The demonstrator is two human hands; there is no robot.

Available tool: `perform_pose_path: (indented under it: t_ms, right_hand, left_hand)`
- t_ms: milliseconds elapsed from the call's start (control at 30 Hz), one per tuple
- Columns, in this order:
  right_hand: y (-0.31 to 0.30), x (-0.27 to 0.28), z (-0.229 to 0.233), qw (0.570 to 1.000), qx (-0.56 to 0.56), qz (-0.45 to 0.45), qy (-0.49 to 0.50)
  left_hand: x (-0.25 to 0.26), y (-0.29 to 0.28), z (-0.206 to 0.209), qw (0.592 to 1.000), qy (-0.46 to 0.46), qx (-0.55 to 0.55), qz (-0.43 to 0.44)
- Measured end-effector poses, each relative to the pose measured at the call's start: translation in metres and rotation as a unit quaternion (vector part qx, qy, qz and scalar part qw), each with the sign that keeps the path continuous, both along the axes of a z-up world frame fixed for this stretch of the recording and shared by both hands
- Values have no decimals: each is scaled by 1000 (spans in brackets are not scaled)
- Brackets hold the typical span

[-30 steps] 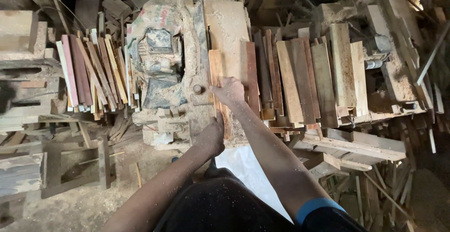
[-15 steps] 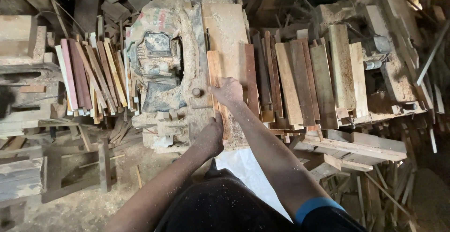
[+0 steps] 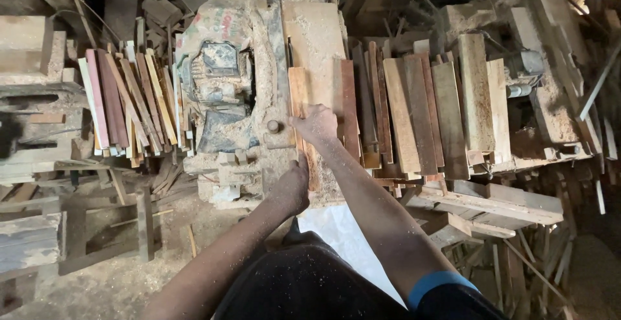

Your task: Feeding thin wooden strips into a table saw to cut them to size in a workshop.

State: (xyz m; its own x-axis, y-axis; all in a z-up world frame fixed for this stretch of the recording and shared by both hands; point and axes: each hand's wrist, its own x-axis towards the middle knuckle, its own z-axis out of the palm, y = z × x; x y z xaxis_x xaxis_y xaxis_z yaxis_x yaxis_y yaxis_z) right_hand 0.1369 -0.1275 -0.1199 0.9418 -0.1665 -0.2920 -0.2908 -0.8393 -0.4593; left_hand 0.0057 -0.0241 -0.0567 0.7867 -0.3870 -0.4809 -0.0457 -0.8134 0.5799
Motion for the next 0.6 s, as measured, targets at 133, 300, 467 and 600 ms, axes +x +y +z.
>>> perform_pose_path:
  t_ms: [133,300,467,600]
  right_hand:
    - [-2,5,-7,1000,4,-9,-2]
    - [-2,10,-28,1000,4,-14,0]
    - [-5,17,-43,1000,9,-18,2]
    - [-3,17,-31,1000,9,-20,0]
  left_hand:
    - [2,0,-9,1000,8,6,-3]
    - [3,3,8,1000,10,5,-17]
    - [7,4,-1,1000,4,-13,-12]
    - [10,2,-11,1000,13,-18,-5]
